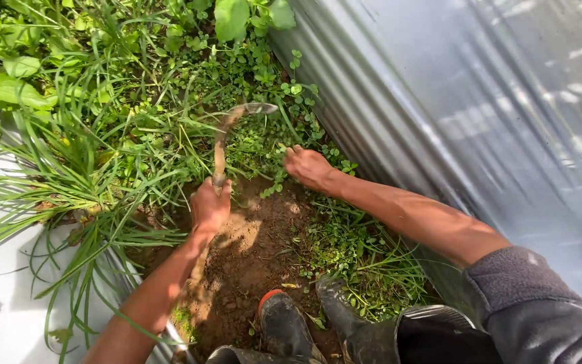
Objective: Weeding a garden bed using a hand sickle and pulling weeds by hand
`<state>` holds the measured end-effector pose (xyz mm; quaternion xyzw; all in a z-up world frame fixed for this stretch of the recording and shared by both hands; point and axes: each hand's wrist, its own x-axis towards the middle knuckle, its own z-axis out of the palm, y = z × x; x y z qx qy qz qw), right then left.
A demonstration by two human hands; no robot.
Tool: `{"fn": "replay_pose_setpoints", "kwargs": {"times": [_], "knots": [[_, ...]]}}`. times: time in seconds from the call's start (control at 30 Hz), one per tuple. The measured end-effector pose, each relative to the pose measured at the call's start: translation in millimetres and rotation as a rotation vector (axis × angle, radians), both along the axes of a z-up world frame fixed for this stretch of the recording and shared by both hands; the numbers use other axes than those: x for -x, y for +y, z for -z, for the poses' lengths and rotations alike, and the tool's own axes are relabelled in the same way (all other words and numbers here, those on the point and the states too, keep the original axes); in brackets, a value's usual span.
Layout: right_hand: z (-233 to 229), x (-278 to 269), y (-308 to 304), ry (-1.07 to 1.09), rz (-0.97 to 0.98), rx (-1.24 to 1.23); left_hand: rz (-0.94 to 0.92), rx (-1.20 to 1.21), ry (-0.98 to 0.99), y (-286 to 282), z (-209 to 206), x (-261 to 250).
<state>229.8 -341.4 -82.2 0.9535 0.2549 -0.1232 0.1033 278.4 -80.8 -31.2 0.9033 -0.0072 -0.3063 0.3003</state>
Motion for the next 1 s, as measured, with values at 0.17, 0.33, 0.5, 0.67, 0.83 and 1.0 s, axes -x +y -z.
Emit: {"fn": "replay_pose_setpoints", "kwargs": {"times": [0.17,0.33,0.5,0.67,0.83,1.0], "knots": [[10.5,20.4,-1.1,0.113,0.128,-0.125,0.149,-0.122,0.102,2.9,33.4,13.3],[19.4,70.4,6.3,0.233,0.080,-0.231,0.233,-0.175,0.120,30.5,57.2,33.9],[-47.8,107.5,6.7,0.412,0.283,-0.517,0.337,-0.106,0.109,39.2,67.2,53.1],[-22.5,87.7,14.8,0.027,0.189,-0.038,0.099,-0.063,0.013,29.6,57.6,66.3],[-12.2,55.4,16.4,0.138,0.276,0.303,-0.058,0.057,-0.009,12.2,7.0,41.4],[46.8,47.4,-4.2,0.054,0.203,0.261,-0.139,0.152,0.040,-15.7,-50.8,42.3]]}}
